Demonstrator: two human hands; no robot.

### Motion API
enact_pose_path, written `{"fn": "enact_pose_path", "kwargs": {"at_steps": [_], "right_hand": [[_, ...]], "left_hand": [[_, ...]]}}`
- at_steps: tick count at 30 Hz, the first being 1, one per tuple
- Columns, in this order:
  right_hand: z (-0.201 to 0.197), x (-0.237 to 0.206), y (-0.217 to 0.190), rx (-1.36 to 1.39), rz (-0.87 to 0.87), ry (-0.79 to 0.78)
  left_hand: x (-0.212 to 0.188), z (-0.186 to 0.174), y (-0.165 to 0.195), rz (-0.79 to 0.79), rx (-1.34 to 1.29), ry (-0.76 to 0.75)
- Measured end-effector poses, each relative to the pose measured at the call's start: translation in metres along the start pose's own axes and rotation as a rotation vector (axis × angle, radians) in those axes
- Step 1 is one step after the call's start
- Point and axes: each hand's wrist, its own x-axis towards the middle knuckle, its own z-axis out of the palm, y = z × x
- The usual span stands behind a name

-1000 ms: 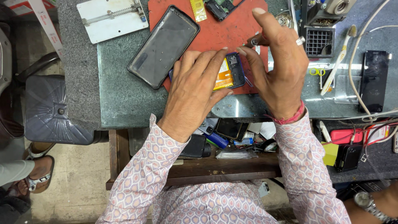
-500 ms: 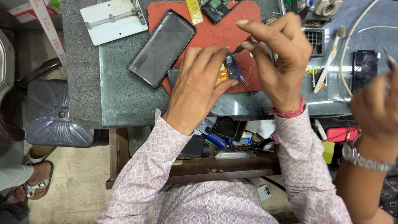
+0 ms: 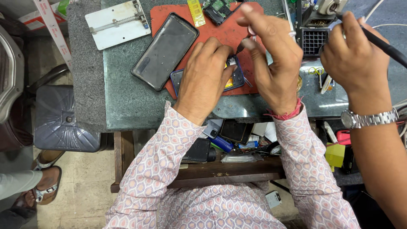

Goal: The person removes the back cover from a blue smartphone and pries open the phone body, exposing the battery and internal board. They use a screwdriver to unscrew components, detach the cracked screen assembly, and continue prying at the battery and internal parts with a small tool.

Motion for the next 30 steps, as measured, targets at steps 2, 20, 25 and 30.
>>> {"fn": "enact_pose_path", "kwargs": {"at_steps": [2,20,25,30], "right_hand": [[0.0,-0.002,0.002,-0.053,0.003,0.018],[-0.003,-0.014,0.014,0.105,0.05,-0.062],[-0.005,-0.02,0.015,0.171,0.106,0.001],[-0.005,-0.022,0.016,0.235,0.123,0.015]], "left_hand": [[0.001,0.001,-0.002,-0.009,-0.01,-0.019],[0.012,0.002,-0.006,0.038,0.042,-0.054],[0.015,0.003,-0.005,0.053,0.073,-0.052],[0.019,0.005,-0.002,0.061,0.065,-0.056]]}}
